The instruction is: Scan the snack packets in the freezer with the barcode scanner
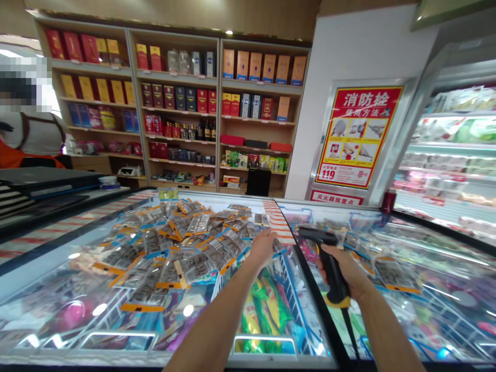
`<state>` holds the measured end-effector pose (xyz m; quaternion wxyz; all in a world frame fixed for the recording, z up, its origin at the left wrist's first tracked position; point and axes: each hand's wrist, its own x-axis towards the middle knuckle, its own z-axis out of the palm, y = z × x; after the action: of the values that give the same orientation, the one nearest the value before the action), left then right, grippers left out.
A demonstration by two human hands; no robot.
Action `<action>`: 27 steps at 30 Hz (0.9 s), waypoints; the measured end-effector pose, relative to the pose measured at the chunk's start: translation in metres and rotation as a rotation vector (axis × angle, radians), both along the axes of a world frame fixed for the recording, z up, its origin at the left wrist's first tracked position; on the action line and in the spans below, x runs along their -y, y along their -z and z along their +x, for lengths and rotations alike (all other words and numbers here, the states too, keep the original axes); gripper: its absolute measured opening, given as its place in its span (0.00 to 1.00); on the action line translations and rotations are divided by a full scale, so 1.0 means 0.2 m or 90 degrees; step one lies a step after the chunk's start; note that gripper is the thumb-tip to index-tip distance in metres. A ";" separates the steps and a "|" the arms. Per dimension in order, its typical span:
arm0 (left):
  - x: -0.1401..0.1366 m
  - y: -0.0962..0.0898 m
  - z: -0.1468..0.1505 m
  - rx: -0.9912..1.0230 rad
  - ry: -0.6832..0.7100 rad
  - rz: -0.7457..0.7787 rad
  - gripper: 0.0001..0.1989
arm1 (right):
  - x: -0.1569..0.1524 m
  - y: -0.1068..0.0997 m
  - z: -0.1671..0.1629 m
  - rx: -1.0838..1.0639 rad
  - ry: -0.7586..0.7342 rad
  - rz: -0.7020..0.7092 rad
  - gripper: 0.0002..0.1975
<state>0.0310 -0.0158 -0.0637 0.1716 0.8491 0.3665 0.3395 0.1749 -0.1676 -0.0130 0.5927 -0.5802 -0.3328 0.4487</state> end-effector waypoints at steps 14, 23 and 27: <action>0.06 -0.03 0.00 -0.183 -0.157 -0.013 0.27 | 0.04 0.00 -0.01 -0.030 0.000 -0.034 0.11; 0.05 -0.01 0.05 -0.081 -0.149 -0.094 0.24 | 0.04 0.01 0.02 0.005 -0.012 -0.027 0.13; -0.06 0.02 0.03 0.143 -0.178 -0.237 0.24 | 0.05 0.01 0.01 -0.013 -0.023 -0.025 0.13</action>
<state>0.0379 -0.0035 -0.0672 0.3159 0.7009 0.5155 0.3784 0.1777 -0.1767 -0.0158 0.5764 -0.5811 -0.3280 0.4717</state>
